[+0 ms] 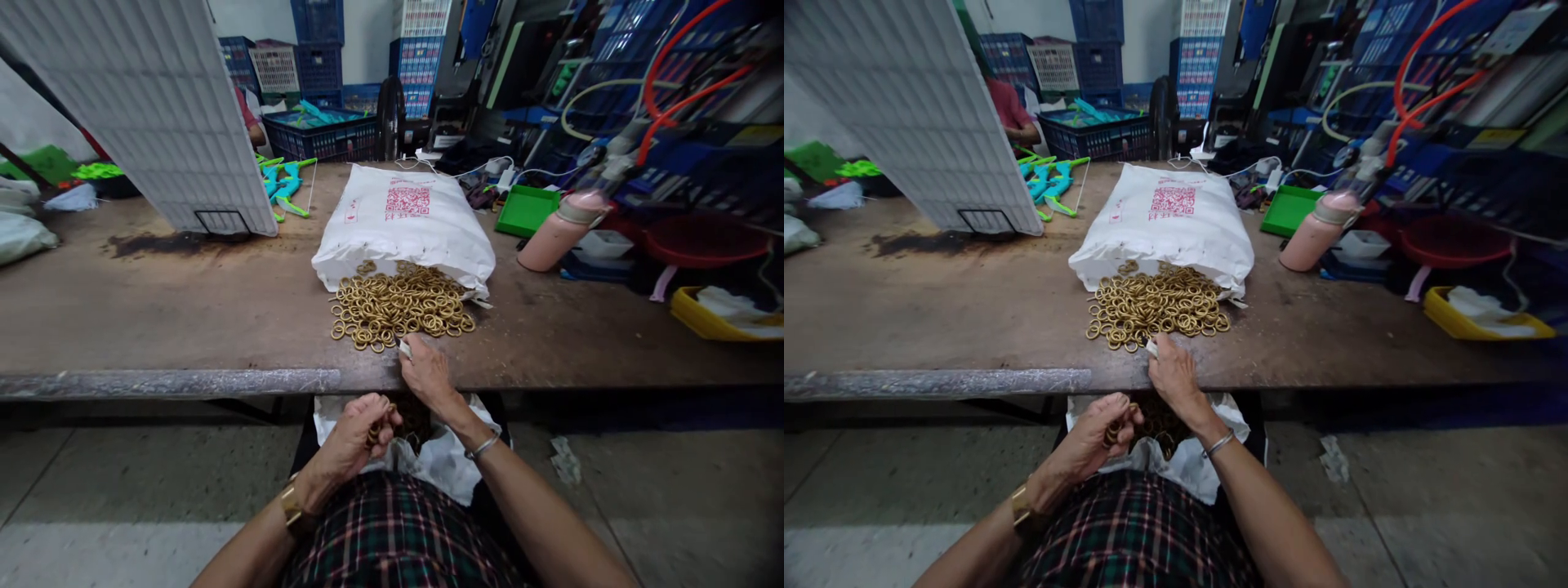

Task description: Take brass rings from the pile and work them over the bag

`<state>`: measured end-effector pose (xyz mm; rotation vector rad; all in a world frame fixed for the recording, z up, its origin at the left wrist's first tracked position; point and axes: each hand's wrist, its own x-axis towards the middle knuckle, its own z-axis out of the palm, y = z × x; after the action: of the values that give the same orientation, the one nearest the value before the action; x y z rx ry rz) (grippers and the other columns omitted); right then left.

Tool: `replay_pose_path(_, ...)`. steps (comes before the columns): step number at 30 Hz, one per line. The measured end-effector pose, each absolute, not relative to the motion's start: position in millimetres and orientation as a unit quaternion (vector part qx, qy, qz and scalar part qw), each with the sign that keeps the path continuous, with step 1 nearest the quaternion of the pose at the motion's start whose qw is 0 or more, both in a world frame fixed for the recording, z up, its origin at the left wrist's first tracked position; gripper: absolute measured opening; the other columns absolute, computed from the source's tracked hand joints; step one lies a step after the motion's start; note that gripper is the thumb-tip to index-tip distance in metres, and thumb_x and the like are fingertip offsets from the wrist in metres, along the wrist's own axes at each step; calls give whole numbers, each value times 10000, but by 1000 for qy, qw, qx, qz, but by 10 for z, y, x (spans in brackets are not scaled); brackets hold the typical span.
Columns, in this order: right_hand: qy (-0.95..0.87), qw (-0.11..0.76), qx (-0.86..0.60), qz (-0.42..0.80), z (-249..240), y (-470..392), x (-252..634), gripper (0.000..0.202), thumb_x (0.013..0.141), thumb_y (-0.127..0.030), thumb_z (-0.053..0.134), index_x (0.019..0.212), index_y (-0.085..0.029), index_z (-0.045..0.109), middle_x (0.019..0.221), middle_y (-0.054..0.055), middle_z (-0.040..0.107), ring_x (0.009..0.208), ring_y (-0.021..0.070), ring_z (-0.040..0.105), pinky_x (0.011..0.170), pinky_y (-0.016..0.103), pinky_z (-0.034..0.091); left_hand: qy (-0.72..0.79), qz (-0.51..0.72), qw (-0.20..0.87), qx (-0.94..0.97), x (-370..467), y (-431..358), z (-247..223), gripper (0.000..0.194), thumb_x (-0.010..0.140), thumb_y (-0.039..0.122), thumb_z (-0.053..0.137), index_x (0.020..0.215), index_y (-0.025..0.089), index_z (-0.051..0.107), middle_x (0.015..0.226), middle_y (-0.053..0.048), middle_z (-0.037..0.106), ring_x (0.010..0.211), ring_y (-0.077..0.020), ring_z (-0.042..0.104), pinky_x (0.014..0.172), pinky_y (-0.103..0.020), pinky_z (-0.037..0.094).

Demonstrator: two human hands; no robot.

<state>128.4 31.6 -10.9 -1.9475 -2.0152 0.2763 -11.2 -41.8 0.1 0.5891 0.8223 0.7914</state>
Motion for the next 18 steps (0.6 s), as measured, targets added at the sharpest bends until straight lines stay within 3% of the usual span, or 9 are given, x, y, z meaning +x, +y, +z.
replay_pose_path(5,-715,186,-668,89,-161,498,1181,285,820,-260,449,1095,-197,481,914,58,644,738,166,575,600,248,294,380,371,817,222,-155,-390,-80,241,691,355,621,765,158,504,677,-6,565,425,-42,404,348,-151,209)
replay_pose_path(8,-734,153,-657,81,-145,523,1138,256,833,-313,442,1066,-217,488,912,53,645,740,177,584,588,252,291,361,360,840,185,-169,-393,-103,235,697,322,616,841,153,538,655,4,536,444,-47,428,355,-144,230)
replay_pose_path(14,-723,110,-679,67,-120,513,1110,204,846,-240,395,1017,-231,505,879,52,640,741,176,582,588,252,291,344,364,857,123,-158,-392,-170,267,664,346,659,648,126,509,658,-16,522,526,-76,496,367,-146,270)
replay_pose_path(18,-718,111,-684,69,-132,524,1123,194,826,-199,396,960,-221,536,826,51,642,699,164,571,565,254,268,344,379,845,156,-162,-349,-152,286,635,332,690,646,135,483,655,-8,521,554,-89,514,372,-146,281)
